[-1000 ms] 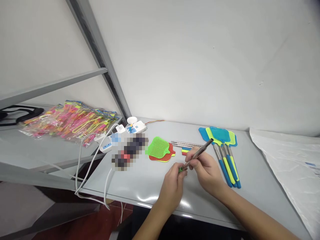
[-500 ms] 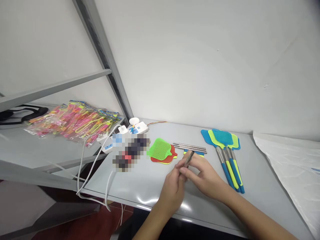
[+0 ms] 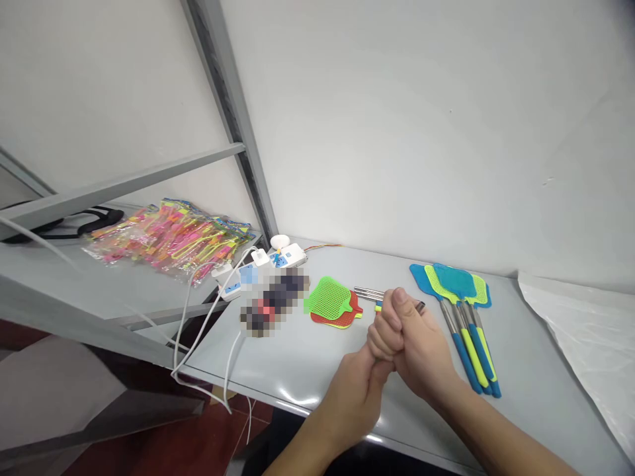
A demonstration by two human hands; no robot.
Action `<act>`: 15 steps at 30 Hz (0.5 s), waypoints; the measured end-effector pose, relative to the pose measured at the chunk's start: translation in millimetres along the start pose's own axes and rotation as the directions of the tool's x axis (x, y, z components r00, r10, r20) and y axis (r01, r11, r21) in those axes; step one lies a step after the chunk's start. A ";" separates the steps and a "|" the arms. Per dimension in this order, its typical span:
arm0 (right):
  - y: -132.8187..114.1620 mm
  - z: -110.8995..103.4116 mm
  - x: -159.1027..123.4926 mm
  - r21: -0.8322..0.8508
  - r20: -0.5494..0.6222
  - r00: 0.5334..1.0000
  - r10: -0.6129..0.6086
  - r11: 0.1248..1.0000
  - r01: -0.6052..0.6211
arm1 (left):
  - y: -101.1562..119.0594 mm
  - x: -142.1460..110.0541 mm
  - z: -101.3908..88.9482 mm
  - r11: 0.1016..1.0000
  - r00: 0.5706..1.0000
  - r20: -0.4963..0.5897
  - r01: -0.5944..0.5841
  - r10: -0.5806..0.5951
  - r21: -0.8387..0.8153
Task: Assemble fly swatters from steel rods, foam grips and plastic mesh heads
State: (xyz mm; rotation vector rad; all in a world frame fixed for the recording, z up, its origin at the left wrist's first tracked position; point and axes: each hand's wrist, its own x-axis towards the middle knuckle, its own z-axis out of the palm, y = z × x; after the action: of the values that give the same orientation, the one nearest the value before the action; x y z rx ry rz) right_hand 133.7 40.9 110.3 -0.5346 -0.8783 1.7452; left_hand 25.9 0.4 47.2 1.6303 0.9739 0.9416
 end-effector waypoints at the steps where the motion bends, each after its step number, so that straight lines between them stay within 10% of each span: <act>1: 2.3 1.7 -0.2 -0.006 0.014 1.000 -0.004 1.000 0.004 | 3.0 -2.1 -3.0 1.000 1.000 0.001 0.001 -0.001 0.009; 15: 15.9 33.2 0.1 -0.377 0.089 0.980 0.181 0.916 -0.135 | 35.8 -29.9 -44.6 0.999 0.998 -0.062 0.007 -0.009 -0.037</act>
State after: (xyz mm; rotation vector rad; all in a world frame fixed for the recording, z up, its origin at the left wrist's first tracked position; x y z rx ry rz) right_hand 100.2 28.4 118.9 -0.7698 -1.2958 1.7794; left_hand -20.4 -18.7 87.9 1.5732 0.9991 1.0040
